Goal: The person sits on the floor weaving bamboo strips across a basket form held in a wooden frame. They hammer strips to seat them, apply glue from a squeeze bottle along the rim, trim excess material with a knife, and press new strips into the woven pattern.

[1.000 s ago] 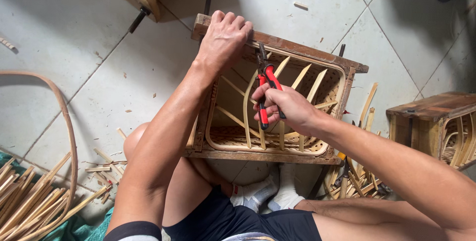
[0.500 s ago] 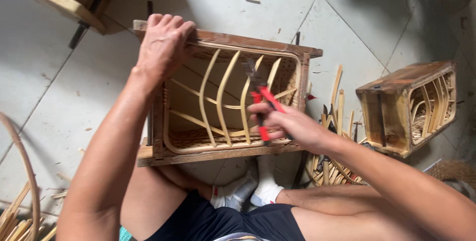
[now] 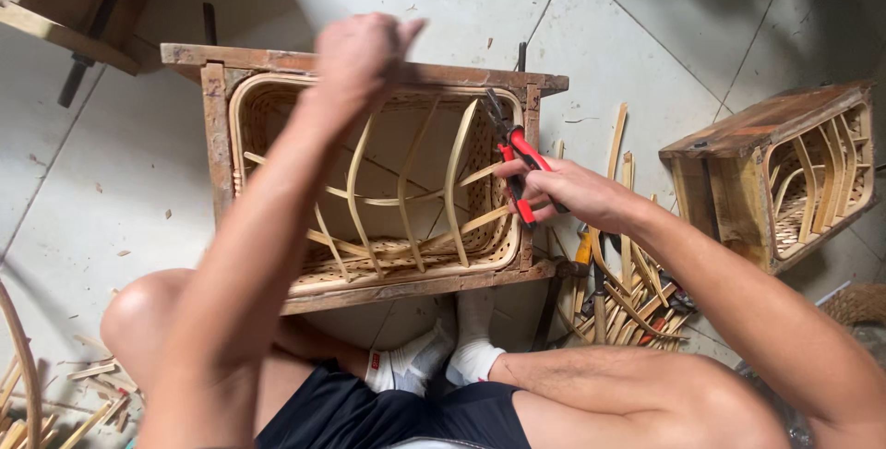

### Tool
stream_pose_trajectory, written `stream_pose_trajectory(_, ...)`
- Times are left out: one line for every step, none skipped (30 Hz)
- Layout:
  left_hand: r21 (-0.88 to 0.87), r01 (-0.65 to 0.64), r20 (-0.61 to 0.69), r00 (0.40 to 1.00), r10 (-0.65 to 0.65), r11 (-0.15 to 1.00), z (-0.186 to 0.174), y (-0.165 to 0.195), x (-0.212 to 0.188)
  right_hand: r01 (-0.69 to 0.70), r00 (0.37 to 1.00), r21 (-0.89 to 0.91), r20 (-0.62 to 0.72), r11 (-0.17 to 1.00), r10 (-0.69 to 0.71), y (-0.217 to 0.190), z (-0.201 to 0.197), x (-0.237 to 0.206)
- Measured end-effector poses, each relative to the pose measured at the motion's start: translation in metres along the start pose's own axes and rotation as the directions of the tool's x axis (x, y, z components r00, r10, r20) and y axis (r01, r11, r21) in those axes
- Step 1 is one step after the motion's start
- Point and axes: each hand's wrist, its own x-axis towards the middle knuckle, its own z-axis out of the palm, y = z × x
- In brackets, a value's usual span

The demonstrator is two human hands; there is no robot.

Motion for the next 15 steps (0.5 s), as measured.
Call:
stream_pose_trajectory(0.035,0.004,-0.027,1.000,-0.004,0.999,0.018,0.017,0.012,-0.016,1.000,0.020,0.012,1.000,0.016,-0.002,-0.001,0.002)
stream_pose_trajectory(0.073,0.009,-0.059,0.998,-0.005,0.997,0.032,0.030,0.020,-0.026,0.999,0.038,0.023,0.999,0.025,-0.003,-0.002,0.005)
stream_pose_trajectory(0.100,0.046,-0.022,0.999,-0.044,0.994,0.044,0.040,0.024,-0.020,0.999,0.037,0.032,0.999,0.019,-0.005,-0.002,0.009)
stream_pose_trajectory(0.128,0.082,0.018,0.996,-0.085,0.988,0.053,0.047,0.027,-0.018,0.999,0.038,0.042,0.999,0.016,-0.005,-0.002,0.012)
stream_pose_trajectory(0.157,0.118,0.059,0.990,-0.128,0.981,0.060,0.050,0.028,-0.018,0.998,0.039,0.055,0.999,0.016,-0.005,-0.002,0.016)
stream_pose_trajectory(0.135,0.121,0.046,0.991,-0.128,0.983,0.065,0.050,0.029,-0.013,0.998,0.076,0.057,0.997,0.009,-0.004,-0.001,0.019)
stream_pose_trajectory(0.111,0.120,0.038,0.991,-0.125,0.987,0.068,0.049,0.028,-0.013,0.998,0.117,0.058,0.993,0.006,-0.002,0.001,0.022)
stream_pose_trajectory(0.087,0.116,0.030,0.992,-0.119,0.989,0.070,0.048,0.026,-0.010,0.998,0.160,0.056,0.987,0.002,0.001,0.003,0.024)
stream_pose_trajectory(0.099,0.112,0.032,0.993,-0.115,0.989,0.071,0.048,0.026,0.004,0.999,0.154,0.049,0.988,-0.012,0.003,0.004,0.025)
stream_pose_trajectory(0.112,0.115,0.029,0.993,-0.119,0.987,0.071,0.046,0.026,0.021,0.998,0.141,0.047,0.990,-0.028,0.005,0.004,0.027)
stream_pose_trajectory(0.124,0.120,0.032,0.992,-0.125,0.985,0.071,0.045,0.026,0.033,0.998,0.131,0.050,0.991,-0.039,0.006,0.005,0.028)
stream_pose_trajectory(0.120,0.112,0.017,0.993,-0.115,0.986,0.072,0.044,0.025,0.018,0.999,0.122,0.044,0.992,-0.024,0.006,0.004,0.029)
stream_pose_trajectory(0.118,0.102,-0.001,0.995,-0.102,0.988,0.073,0.044,0.024,0.008,0.999,0.112,0.036,0.994,-0.012,0.006,0.003,0.029)
stream_pose_trajectory(0.115,0.091,-0.024,0.996,-0.089,0.989,0.074,0.043,0.025,0.001,1.000,0.101,0.026,0.995,-0.003,0.005,0.002,0.029)
stream_pose_trajectory(0.097,0.086,-0.022,0.996,-0.084,0.992,0.075,0.042,0.026,0.015,0.999,0.089,0.039,0.996,-0.019,0.003,0.000,0.030)
